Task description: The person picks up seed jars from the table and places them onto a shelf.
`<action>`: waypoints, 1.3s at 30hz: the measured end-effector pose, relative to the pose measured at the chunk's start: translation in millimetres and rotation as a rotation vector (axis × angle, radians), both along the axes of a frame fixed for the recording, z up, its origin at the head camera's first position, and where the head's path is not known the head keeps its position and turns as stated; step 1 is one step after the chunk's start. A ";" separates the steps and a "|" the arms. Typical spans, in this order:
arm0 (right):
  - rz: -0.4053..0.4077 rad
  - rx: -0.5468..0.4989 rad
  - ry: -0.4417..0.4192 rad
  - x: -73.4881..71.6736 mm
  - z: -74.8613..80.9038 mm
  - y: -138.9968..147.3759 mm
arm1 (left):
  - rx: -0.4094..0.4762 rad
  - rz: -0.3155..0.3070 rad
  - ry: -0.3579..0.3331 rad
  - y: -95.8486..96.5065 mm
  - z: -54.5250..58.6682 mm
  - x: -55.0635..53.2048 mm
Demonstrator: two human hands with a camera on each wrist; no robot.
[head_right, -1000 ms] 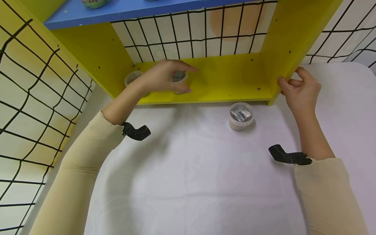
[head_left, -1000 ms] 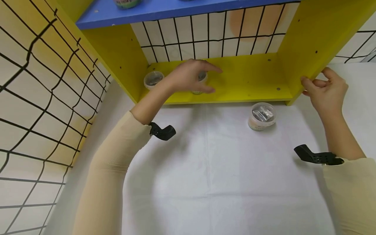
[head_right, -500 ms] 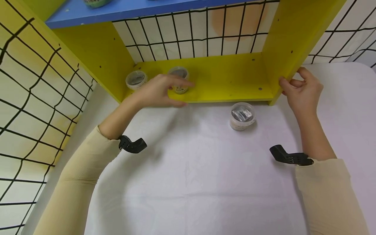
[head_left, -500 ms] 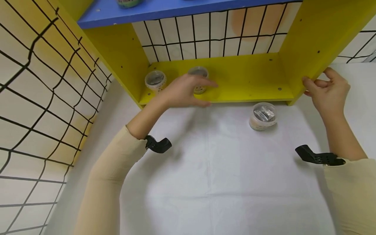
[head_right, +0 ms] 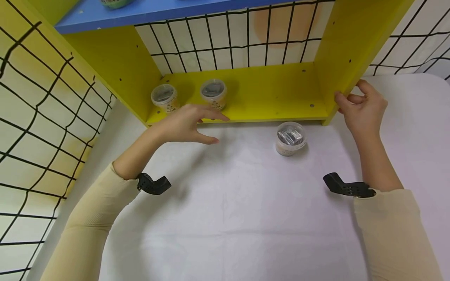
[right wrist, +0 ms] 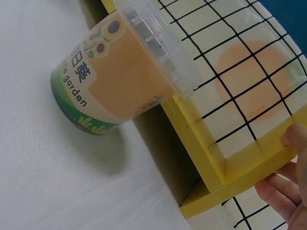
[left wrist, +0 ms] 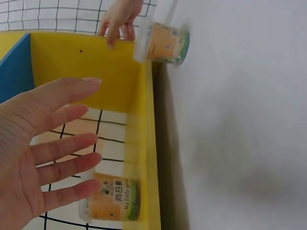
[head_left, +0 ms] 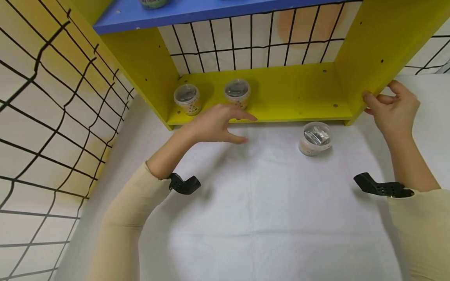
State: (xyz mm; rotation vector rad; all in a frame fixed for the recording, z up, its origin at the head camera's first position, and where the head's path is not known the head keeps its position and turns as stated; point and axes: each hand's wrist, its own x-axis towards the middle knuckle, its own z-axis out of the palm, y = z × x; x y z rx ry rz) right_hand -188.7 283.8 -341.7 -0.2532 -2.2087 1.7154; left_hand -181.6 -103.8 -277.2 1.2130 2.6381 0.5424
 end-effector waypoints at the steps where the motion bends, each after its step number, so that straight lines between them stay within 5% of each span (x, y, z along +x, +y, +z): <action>1: -0.001 0.002 -0.002 -0.1 0.0 0.2 | -0.002 0.002 -0.007 -0.2 -0.3 0.6; 13: 0.008 -0.009 0.015 -0.8 -0.8 3.6 | -0.040 -0.009 -0.061 -7.5 -8.5 2.6; 30: 0.013 -0.087 0.005 1.8 -0.2 2.9 | -0.059 -0.039 0.003 14.9 -11.8 3.0; 39: 0.009 -0.109 -0.014 0.7 1.0 0.8 | -0.038 -0.065 0.038 25.5 -3.9 13.2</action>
